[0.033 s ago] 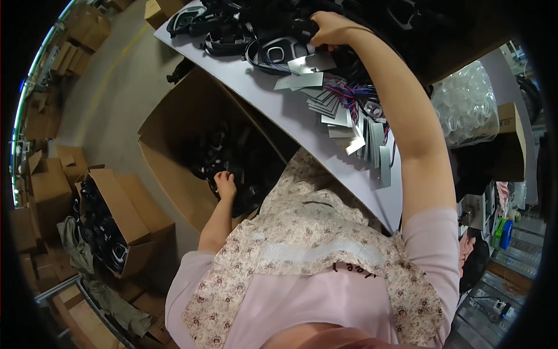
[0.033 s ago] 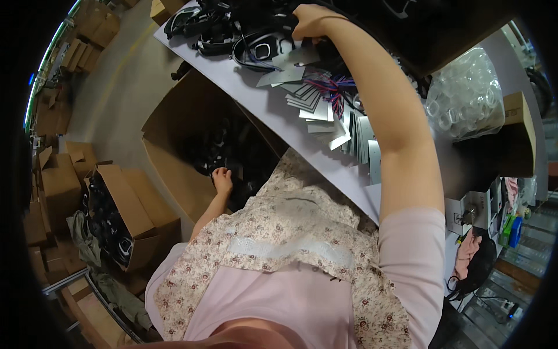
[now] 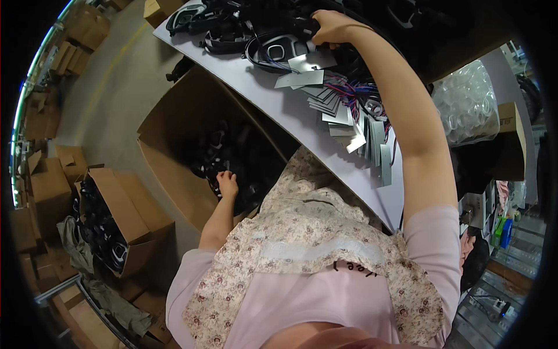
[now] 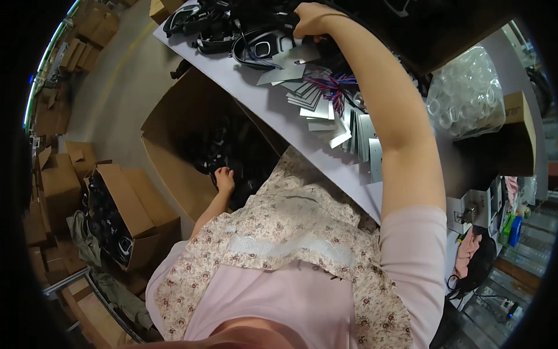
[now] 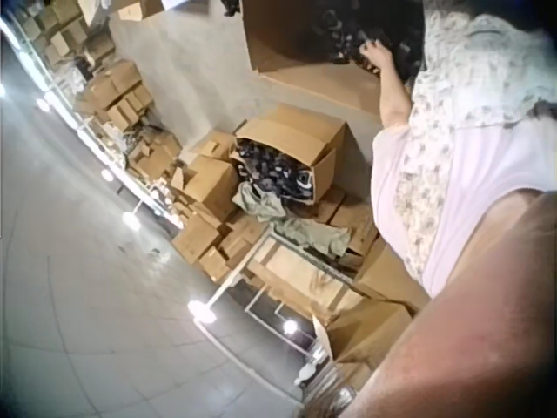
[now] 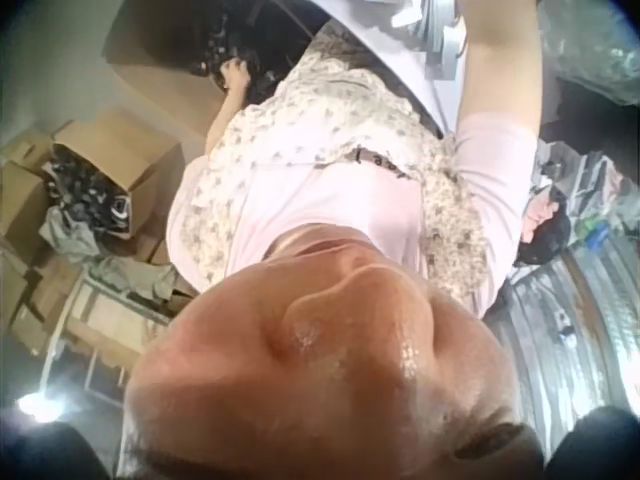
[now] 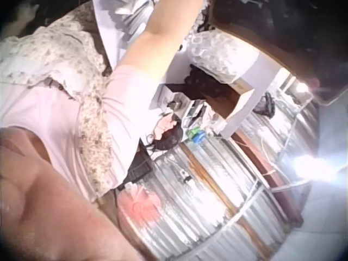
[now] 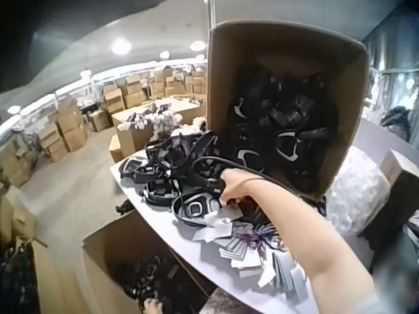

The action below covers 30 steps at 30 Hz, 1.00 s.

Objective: The person assembles plastic housings by inserting metal plates and wiring harnesses into them, then secures the components with a power screwdriver.

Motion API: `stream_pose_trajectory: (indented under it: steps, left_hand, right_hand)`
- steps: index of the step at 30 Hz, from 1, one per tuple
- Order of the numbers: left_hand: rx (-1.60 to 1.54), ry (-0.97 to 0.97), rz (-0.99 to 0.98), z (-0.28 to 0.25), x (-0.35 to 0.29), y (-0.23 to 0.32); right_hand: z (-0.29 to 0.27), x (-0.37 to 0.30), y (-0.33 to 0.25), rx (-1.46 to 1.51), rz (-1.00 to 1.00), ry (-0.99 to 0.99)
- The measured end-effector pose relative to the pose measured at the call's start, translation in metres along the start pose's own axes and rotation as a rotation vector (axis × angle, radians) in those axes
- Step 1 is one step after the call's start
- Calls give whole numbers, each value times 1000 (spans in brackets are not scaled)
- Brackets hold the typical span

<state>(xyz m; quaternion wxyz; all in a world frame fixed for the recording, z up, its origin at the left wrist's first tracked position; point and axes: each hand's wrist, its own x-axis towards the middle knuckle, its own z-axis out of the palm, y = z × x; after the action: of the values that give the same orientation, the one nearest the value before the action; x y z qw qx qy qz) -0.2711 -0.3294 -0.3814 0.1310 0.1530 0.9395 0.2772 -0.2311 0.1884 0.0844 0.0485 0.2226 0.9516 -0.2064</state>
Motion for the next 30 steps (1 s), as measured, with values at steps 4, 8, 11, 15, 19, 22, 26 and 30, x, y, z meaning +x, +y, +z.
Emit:
stream_pose_trajectory:
  steps: [4, 8, 11, 15, 19, 22, 26, 30]
  left_hand:
    - [75, -155, -185, 14, 13, 12]
    - [-620, 330, 271, -59, 40, 144]
    - [-601, 423, 480, -134, 38, 254]
    - [-626, 448, 726, -183, 42, 317]
    - [-607, 353, 890, -193, 57, 377]
    - [-484, 303, 1063, -201, 82, 434]
    - [27, 363, 1353, -181, 141, 500]
    - [410, 184, 1267, -165, 176, 529]
  right_hand:
    - [7, 3, 1, 17, -81, 79]
    - [13, -2, 15, -72, -103, 122]
    - [19, 22, 72, -197, -249, 388]
    - [-22, -9, 29, -222, -513, 463]
    - [-59, -60, 20, 79, -140, 72]
    - [-50, -70, 19, 156, -57, 26]
    - [-24, -57, 35, 285, -117, 40]
    - [-19, -63, 37, 263, -214, 129]
